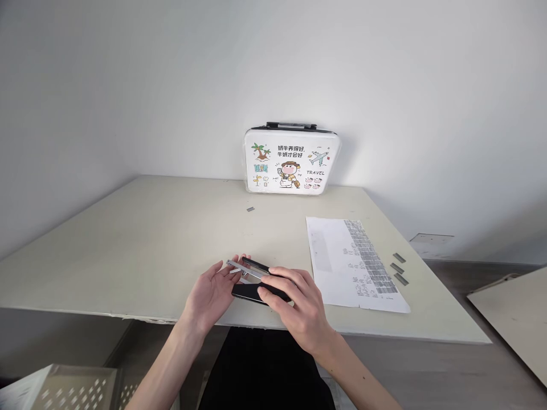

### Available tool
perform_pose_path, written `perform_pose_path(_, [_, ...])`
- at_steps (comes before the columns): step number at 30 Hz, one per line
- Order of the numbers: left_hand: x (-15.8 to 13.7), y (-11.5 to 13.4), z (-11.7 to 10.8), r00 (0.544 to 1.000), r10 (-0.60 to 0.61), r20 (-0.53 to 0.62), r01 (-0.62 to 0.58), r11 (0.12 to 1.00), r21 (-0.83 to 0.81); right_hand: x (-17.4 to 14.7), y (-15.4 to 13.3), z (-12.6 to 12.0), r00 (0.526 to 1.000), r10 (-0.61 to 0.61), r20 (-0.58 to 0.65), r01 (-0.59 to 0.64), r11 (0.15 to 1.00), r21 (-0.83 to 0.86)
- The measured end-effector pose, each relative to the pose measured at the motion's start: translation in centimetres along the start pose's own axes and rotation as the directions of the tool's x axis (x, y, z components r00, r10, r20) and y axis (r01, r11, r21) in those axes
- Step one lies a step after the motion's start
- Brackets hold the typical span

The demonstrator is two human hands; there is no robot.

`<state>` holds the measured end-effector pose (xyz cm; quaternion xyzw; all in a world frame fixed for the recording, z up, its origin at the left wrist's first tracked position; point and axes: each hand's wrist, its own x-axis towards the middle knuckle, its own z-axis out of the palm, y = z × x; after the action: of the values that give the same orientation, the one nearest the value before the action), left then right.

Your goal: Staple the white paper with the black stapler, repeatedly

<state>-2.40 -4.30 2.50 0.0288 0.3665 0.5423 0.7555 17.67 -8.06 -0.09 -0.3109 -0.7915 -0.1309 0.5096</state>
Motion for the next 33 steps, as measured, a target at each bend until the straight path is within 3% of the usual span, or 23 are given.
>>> perform_pose_path(4, [-0.2,0.0,-0.1,1.0,-0.01,0.012,0.01,1.0,0.02,-0.1,0.3,0.0,1.0,-0.013,0.005,0.013,1.0,-0.01])
perform_pose_path(7, [-0.2,-0.3,-0.5,0.996,-0.012,0.084,0.002,0.992,0.125,0.0,0.3,0.2,1.0,-0.015,0.008,0.015,1.0,-0.017])
perform_pose_path(13, [-0.4,-0.7,-1.2,0.975,0.074,0.209,-0.133,0.95,0.282,0.2,0.3,0.5,1.0,-0.001,0.007,0.001,1.0,-0.025])
perform_pose_path(16, [-0.7,-0.5,-1.4,0.977,0.133,0.168,-0.173,0.952,0.251,0.4,0.4,0.3,1.0,0.029,-0.003,-0.03,0.999,-0.018])
perform_pose_path(21, [-1.1,-0.1,-2.2,0.965,0.261,-0.002,-0.256,0.946,0.198,0.7,0.6,-0.2,0.988,0.136,-0.067,-0.134,0.99,0.03])
perform_pose_path(24, [-1.5,-0.3,-2.4,0.928,0.371,0.026,-0.362,0.883,0.298,0.7,0.6,-0.2,0.974,0.219,-0.058,-0.213,0.973,0.089])
perform_pose_path(28, [-2.1,-0.8,-1.8,0.866,0.47,0.173,-0.481,0.686,0.546,0.6,0.6,-0.1,0.963,0.265,-0.044,-0.256,0.955,0.147])
perform_pose_path(30, [-2.2,-1.0,-1.4,0.858,0.46,0.23,-0.497,0.624,0.604,0.7,0.5,0.1,0.959,0.281,-0.045,-0.271,0.949,0.159])
perform_pose_path(33, [-2.1,-1.2,-1.2,0.876,0.394,0.278,-0.477,0.621,0.622,0.7,0.4,0.6,0.945,0.324,-0.045,-0.311,0.933,0.183])
